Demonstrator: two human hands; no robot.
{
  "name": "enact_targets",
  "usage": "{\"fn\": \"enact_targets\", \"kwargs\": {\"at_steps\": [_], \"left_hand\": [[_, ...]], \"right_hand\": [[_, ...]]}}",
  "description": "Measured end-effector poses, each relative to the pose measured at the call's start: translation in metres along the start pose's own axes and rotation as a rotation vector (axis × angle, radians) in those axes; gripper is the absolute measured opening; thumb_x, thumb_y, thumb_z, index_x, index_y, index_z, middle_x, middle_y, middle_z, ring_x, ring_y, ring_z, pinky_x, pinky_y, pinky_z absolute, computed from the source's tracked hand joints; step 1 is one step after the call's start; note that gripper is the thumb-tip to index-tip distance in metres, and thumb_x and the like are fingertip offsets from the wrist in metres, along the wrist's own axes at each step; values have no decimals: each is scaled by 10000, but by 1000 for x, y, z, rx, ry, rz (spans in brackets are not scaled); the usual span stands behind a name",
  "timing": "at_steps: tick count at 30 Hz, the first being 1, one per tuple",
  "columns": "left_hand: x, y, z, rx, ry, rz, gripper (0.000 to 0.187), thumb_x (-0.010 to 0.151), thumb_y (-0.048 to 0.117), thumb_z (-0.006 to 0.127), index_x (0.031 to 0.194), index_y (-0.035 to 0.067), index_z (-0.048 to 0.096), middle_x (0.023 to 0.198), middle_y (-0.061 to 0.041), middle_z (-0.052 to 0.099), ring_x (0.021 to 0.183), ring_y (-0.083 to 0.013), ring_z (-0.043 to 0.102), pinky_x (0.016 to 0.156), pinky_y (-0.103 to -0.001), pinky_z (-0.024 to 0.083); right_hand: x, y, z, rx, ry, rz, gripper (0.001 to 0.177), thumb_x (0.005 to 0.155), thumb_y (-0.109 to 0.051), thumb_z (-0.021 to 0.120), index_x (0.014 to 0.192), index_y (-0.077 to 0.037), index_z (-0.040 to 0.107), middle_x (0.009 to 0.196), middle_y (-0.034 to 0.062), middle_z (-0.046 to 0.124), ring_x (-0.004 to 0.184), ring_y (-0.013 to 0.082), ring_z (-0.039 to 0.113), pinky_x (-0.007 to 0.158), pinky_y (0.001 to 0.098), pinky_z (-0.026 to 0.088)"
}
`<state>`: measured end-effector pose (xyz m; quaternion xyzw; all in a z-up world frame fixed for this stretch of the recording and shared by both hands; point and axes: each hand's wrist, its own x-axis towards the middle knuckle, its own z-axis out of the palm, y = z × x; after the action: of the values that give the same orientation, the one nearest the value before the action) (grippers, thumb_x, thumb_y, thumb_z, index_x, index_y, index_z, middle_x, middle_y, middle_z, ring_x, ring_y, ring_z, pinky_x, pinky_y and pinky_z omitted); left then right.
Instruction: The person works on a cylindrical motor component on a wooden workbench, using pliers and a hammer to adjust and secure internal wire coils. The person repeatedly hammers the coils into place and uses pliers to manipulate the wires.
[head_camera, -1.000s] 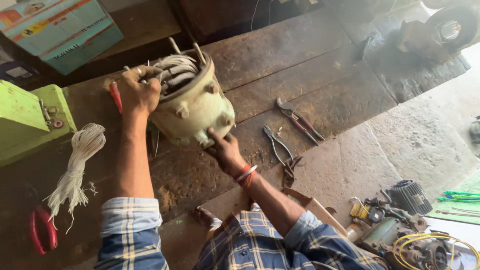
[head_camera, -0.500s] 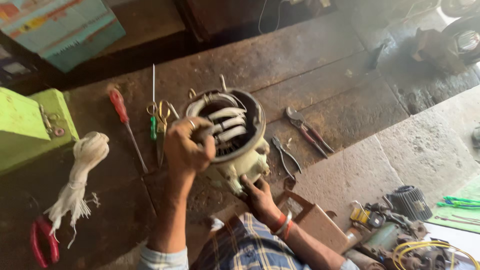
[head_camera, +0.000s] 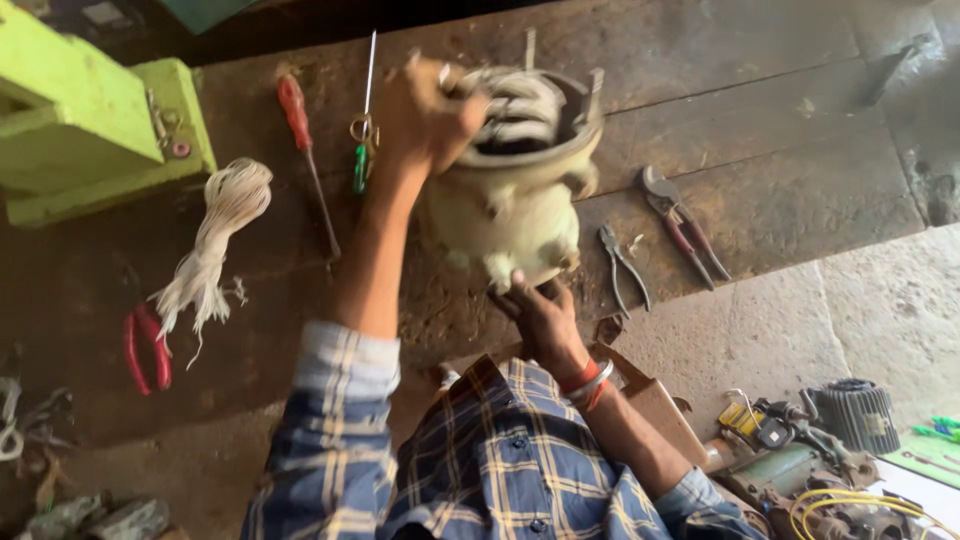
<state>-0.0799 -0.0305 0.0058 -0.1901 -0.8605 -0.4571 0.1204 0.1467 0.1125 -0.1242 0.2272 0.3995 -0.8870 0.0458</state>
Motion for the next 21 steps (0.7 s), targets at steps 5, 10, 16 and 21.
{"fn": "enact_targets", "kwargs": {"at_steps": [5, 10, 16, 21], "left_hand": [[35, -8, 34, 133, -113, 170, 376, 749, 396, 709, 950, 83, 759, 912, -155, 737, 837, -300, 722, 731, -408, 560], [51, 9, 54, 157, -405, 93, 468, 775, 453, 685, 1035, 64, 686, 1004, -176, 677, 924, -319, 672, 790, -437, 525], [60, 30, 71, 179, -618, 80, 585, 807, 521, 656, 1137, 42, 597, 1116, -200, 605, 1028, -343, 612, 860, -473, 482], [90, 28, 88, 169, -675, 52, 687, 833, 578, 632, 1222, 23, 524, 1208, -220, 545, 1115, -363, 562, 919, -503, 446]], "right_hand": [[21, -4, -3, 176, -51, -74, 475, 1044, -229, 628, 1365, 89, 482, 1281, 206, 629, 1184, 336, 628, 1055, 495, 531], [39, -27, -17, 255, -45, -87, 428, 1010, -247, 606, 1327, 33, 542, 1273, 155, 665, 1180, 281, 666, 1070, 450, 544], [92, -53, -57, 393, -72, -153, 404, 1042, -281, 637, 1314, 14, 591, 1221, 158, 664, 1113, 277, 674, 1026, 413, 548], [129, -90, -61, 477, 3, -118, 352, 1011, -271, 681, 1274, -42, 628, 1187, 94, 660, 1082, 222, 681, 988, 378, 575]]}}
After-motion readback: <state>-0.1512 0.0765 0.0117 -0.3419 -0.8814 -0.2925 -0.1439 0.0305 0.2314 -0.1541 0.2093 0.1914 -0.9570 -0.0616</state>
